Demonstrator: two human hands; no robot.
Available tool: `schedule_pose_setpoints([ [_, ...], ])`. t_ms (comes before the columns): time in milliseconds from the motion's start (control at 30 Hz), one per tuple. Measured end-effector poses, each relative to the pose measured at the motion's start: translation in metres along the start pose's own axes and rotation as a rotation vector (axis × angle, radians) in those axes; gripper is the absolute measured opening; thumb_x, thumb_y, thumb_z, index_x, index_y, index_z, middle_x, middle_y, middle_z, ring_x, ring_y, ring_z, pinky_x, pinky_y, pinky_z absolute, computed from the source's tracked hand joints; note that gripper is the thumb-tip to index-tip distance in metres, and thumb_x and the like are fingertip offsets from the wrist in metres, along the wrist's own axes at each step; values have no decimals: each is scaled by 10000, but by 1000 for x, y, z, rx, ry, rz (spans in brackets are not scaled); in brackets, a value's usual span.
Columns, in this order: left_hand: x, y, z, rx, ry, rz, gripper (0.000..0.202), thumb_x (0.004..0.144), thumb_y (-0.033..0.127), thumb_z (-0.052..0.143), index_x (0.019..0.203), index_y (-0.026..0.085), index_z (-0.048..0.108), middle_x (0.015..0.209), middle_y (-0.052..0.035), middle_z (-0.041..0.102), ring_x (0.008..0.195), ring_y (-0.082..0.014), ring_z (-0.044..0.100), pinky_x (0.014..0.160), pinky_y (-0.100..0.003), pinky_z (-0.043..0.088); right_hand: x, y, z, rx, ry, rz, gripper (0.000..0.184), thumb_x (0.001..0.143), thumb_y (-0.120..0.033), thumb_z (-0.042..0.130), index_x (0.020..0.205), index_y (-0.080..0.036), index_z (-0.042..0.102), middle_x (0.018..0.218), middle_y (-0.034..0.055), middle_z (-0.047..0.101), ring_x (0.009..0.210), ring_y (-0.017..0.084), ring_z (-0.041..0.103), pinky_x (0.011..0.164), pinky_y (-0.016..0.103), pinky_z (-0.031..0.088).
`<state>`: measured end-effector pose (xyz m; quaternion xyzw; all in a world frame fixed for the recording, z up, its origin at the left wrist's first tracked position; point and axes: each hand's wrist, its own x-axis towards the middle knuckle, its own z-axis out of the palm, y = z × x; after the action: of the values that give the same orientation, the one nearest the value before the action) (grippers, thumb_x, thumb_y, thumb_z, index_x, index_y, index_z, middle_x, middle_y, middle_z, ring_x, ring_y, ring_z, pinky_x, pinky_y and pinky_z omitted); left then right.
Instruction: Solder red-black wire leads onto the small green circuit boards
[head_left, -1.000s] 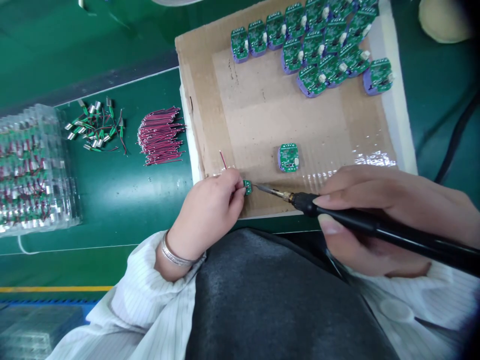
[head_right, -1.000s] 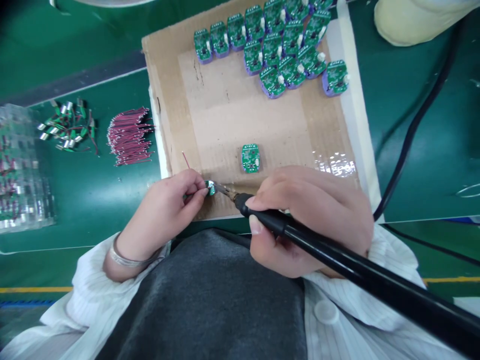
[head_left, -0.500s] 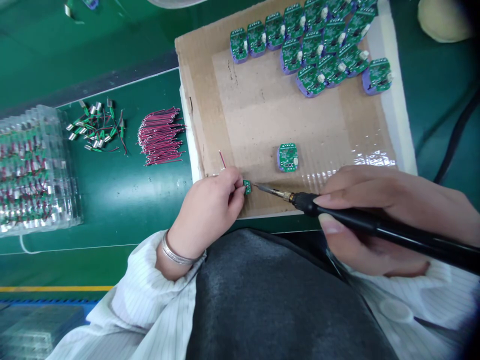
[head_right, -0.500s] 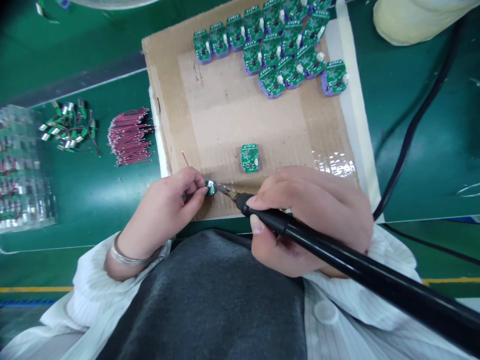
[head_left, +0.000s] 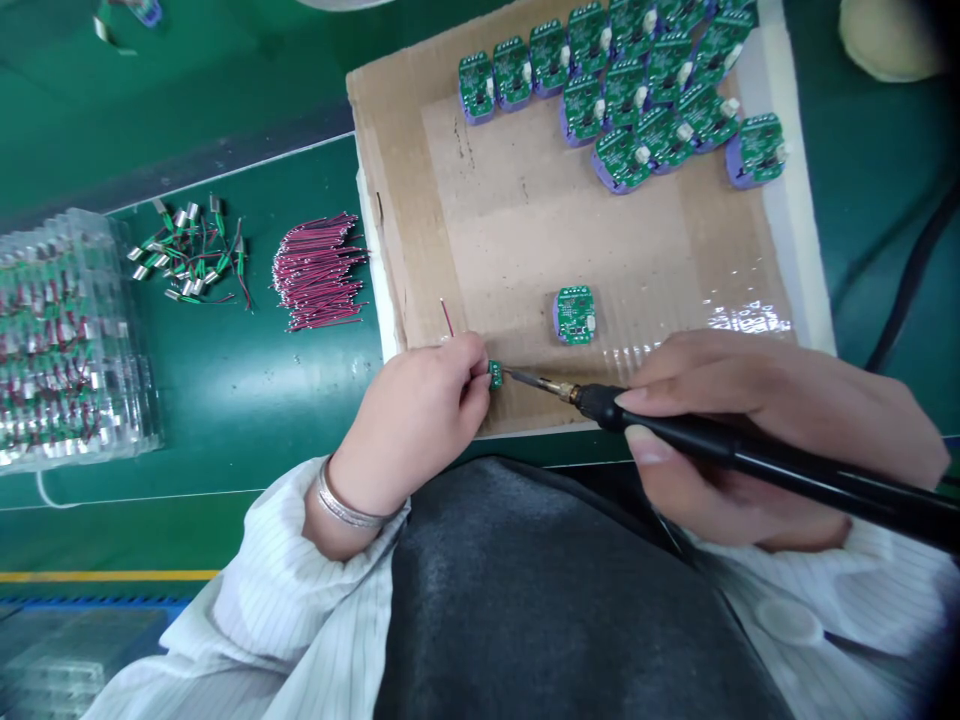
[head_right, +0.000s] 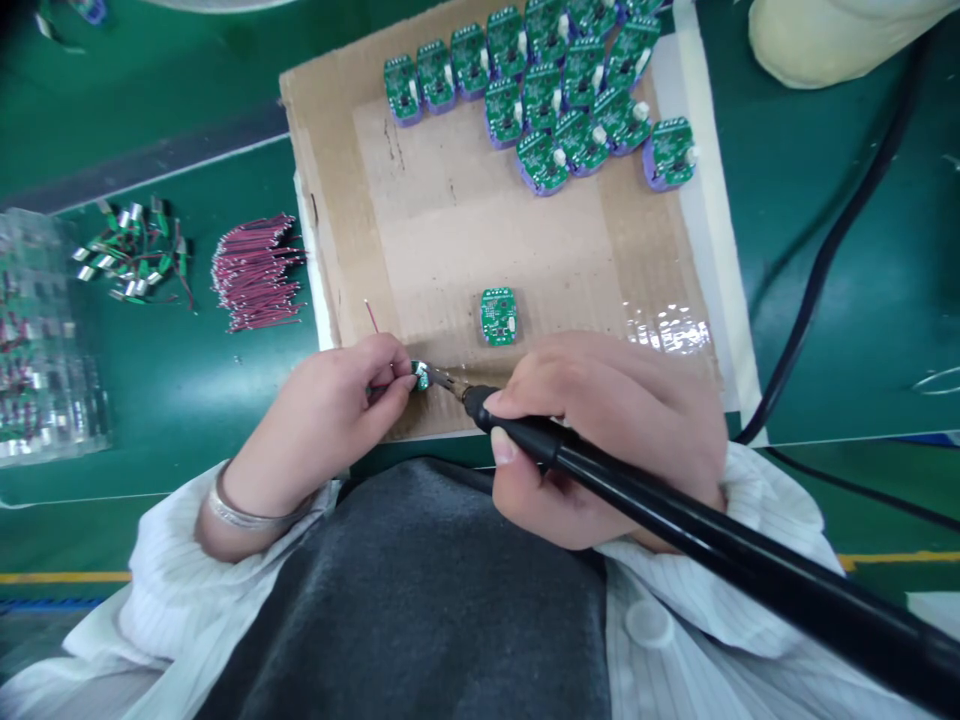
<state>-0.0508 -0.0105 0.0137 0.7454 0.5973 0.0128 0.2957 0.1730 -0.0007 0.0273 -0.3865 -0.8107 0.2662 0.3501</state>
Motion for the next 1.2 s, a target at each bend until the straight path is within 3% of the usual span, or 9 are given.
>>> schedule_pose_setpoints([
  [100,0,2,-1,29,-2,-1,61,885,186,500,858,190,555,649,21,557,569,-134,496,551,-263,282,-5,5,4,-15,14,-15,201,687,-159,613,837,-294,618,718,10,702,605,228,688,521,386,590],
  [200,0,2,-1,40,-2,-3,67,890,195,496,852,193,552,648,19,555,571,-138,495,552,-265,279,-9,8,9,7,125,32,160,704,-204,566,826,-302,603,697,10,681,603,224,674,542,410,587],
  [433,2,2,-1,6,-18,-12,69,884,188,503,832,192,549,646,19,554,568,-133,490,552,-263,280,-5,4,-2,-50,-56,-73,227,691,-111,627,857,-265,605,718,27,705,649,222,699,507,363,582],
  [800,7,2,0,1,-32,-47,81,884,198,508,829,184,566,643,10,571,560,-139,496,555,-273,290,-6,1,5,-67,6,-54,220,695,-117,615,870,-248,595,698,30,697,666,219,701,600,375,610],
  [1000,7,1,0,-5,-29,-48,87,880,208,515,816,183,568,625,13,563,547,-135,487,548,-271,286,-5,2,4,-77,-40,-57,229,703,-118,608,877,-265,593,720,22,708,665,226,699,586,387,605],
  [1200,7,1,0,-10,-28,-51,83,878,203,518,812,181,563,621,18,554,541,-128,478,545,-266,290,-4,9,6,-75,-5,-124,220,684,-122,612,863,-249,600,694,17,703,632,212,693,568,361,605],
])
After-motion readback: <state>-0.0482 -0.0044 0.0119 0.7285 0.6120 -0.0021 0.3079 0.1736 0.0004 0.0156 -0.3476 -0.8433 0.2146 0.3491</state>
